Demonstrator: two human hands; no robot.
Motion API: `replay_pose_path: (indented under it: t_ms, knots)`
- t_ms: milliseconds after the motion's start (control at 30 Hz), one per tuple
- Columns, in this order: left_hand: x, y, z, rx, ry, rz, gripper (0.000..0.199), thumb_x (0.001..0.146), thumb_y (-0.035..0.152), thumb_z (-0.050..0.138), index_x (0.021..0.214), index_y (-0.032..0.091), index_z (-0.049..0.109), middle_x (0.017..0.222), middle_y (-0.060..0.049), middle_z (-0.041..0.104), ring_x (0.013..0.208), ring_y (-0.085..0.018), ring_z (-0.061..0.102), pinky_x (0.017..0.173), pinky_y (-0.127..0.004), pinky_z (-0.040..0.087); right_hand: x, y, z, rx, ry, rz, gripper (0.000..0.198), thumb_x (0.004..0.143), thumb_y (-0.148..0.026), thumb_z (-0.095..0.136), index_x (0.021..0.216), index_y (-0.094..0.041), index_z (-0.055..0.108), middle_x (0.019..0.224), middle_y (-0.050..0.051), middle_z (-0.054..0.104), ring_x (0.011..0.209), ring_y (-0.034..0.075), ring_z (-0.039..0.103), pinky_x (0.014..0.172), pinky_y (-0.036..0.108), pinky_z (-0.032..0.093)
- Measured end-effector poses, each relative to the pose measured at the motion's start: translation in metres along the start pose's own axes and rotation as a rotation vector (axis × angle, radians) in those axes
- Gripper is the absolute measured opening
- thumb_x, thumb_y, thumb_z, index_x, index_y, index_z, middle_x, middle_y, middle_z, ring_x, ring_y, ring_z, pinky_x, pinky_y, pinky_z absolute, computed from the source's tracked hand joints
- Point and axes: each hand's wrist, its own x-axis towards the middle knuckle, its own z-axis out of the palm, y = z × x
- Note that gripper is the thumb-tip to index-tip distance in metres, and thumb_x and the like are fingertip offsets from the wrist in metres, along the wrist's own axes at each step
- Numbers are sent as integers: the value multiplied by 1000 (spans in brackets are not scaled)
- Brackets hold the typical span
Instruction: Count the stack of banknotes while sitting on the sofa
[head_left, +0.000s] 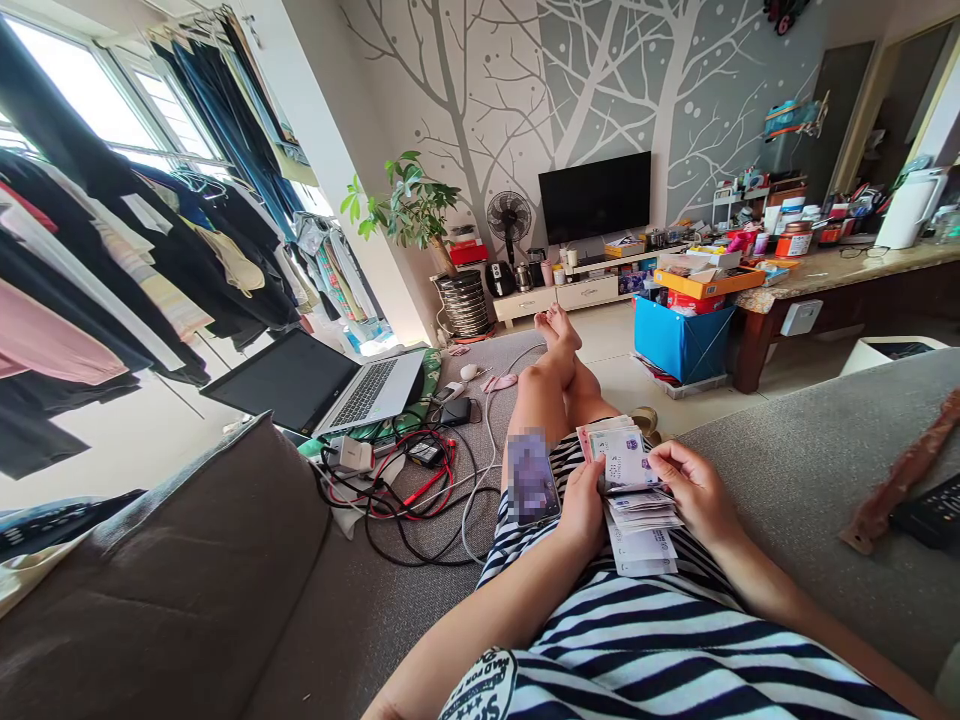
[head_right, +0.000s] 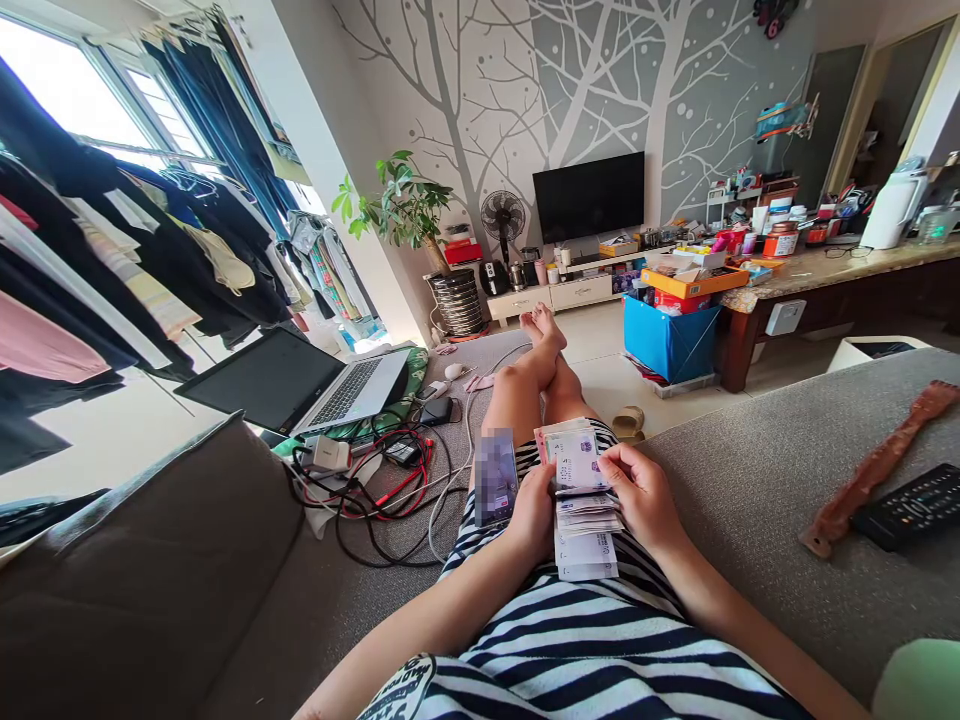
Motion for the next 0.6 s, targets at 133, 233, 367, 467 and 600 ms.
replay_pose_path:
  t_ms: [133, 233, 367, 467, 600]
  knots:
    - [-1, 1, 0, -5, 6, -19, 33, 63, 40, 82, 84, 15, 78, 83, -9, 79, 88, -32, 71, 86, -40, 52, -1, -2, 0, 22, -18, 13, 49, 87, -68, 64, 71, -21, 63, 62, 0, 56, 57, 16, 49, 52, 27, 38]
    - [-1, 1, 1, -14, 5, -25, 32, 61, 40, 83, 81, 16, 77, 81, -9, 78, 88, -31, 72, 86, -40, 52, -3, -2, 1, 62, -61, 9, 54, 92, -70, 58, 67, -22, 61, 55, -1, 53, 52, 15, 47, 52, 28, 38]
    - [-1, 0, 1, -21, -16, -33, 31, 61, 39, 84, 80, 16, 77, 82, -9, 79, 87, -30, 72, 85, -39, 52, -1, 5, 1, 37, -38, 57, 55, 86, -72, 66, 64, -22, 56, 53, -3, 50, 51, 14, 46, 52, 27, 38]
    - [0, 0, 1, -40, -38, -36, 33, 60, 37, 85, 85, 16, 78, 83, -8, 79, 89, -30, 72, 86, -39, 52, 3, 14, 0, -30, 9, 111, 56, 79, -75, 70, 67, -23, 54, 58, -3, 53, 54, 15, 48, 53, 27, 38]
    - [1, -1, 0, -39, -47, -51, 31, 57, 30, 85, 83, 16, 78, 82, -9, 78, 89, -30, 72, 87, -39, 52, 4, 20, 0, -93, -10, 116, 55, 80, -77, 65, 71, -23, 55, 62, -2, 54, 58, 17, 50, 55, 27, 39]
